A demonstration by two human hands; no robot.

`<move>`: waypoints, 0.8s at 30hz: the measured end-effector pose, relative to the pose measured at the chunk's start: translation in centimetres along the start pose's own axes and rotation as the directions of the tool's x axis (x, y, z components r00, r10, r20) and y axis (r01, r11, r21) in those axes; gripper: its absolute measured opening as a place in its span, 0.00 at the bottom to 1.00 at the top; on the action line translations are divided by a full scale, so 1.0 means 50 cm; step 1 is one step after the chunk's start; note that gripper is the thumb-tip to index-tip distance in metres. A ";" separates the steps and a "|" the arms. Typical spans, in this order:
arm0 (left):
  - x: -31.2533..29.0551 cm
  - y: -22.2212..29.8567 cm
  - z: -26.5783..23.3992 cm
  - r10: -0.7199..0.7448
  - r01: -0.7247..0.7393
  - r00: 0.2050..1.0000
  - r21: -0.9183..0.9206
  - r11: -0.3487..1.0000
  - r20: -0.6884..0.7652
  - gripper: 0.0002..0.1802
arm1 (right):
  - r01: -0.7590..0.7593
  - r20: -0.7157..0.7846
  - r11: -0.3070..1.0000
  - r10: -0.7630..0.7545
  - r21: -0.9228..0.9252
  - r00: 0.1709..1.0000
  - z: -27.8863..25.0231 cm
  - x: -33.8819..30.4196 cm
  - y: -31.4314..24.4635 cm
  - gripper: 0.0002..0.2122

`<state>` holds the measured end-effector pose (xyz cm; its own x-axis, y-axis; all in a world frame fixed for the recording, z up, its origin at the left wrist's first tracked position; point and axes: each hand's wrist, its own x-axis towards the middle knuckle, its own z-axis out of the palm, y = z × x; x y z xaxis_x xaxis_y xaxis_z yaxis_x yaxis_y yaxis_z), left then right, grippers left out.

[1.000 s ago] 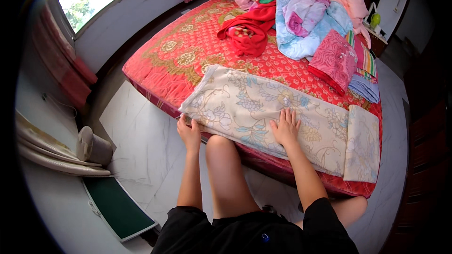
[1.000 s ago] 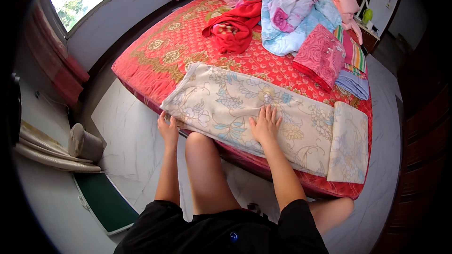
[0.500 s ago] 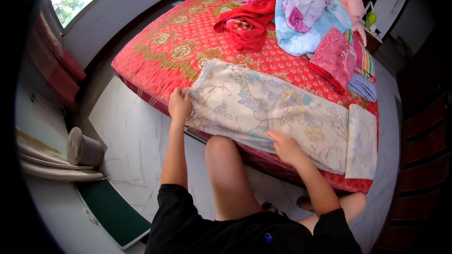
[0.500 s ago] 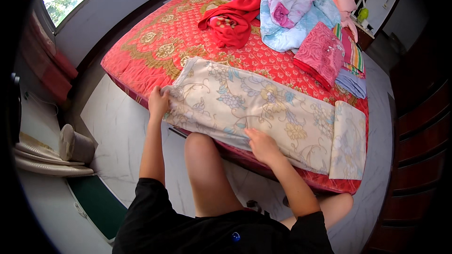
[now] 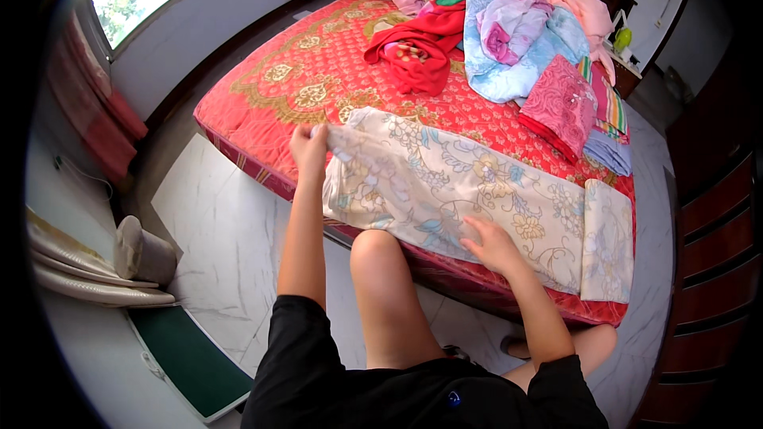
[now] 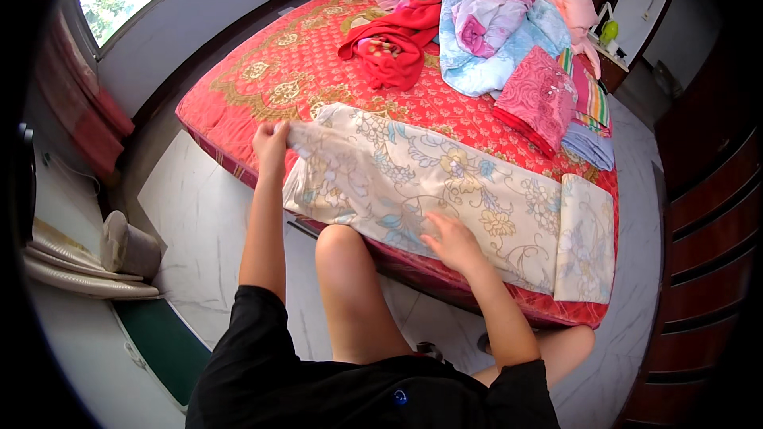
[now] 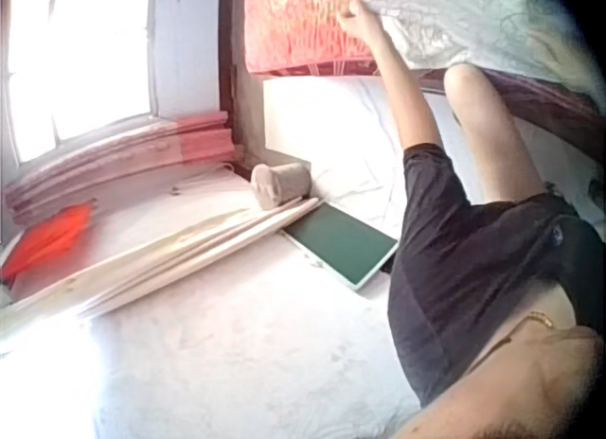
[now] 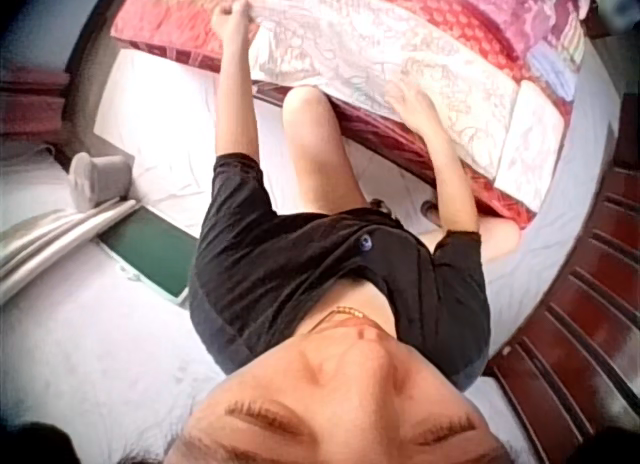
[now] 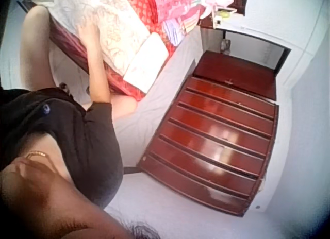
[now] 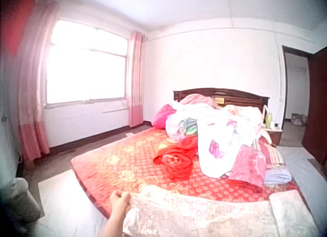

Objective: The person folds a light-colored floral sheet on a bed, smoothing and aligning it into a compact rectangle. They then fold a red floral blanket, smoothing it out and folding it into a neat pile on the bed.

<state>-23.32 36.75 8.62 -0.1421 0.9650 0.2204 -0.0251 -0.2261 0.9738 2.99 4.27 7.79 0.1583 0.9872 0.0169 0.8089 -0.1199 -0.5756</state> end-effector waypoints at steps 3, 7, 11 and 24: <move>-0.078 -0.096 -0.098 -0.255 0.233 0.964 -0.214 0.949 -0.081 0.10 | 0.074 0.017 0.995 -0.073 -0.070 0.997 0.064 -0.015 -0.007 0.27; -0.209 -0.138 -0.169 -0.449 0.434 0.893 -0.320 0.842 0.031 0.16 | 0.128 -0.038 0.967 -0.139 -0.222 0.989 0.119 -0.012 -0.041 0.27; -0.257 -0.115 -0.153 -0.502 0.499 0.831 0.079 0.863 0.239 0.10 | 0.162 -0.078 0.942 -0.192 -0.294 0.978 0.143 0.005 -0.047 0.23; -0.115 -0.165 -0.224 -0.303 0.303 0.952 -0.011 0.953 -0.033 0.07 | 0.217 -0.041 0.976 -0.219 -0.031 0.975 0.117 -0.004 -0.053 0.16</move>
<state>-33.37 31.59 -1.31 -0.1605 0.9832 -0.0871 -0.0781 0.0754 0.9941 -2.49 4.99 4.55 0.0007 0.9844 0.1758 0.8411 0.0945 -0.5326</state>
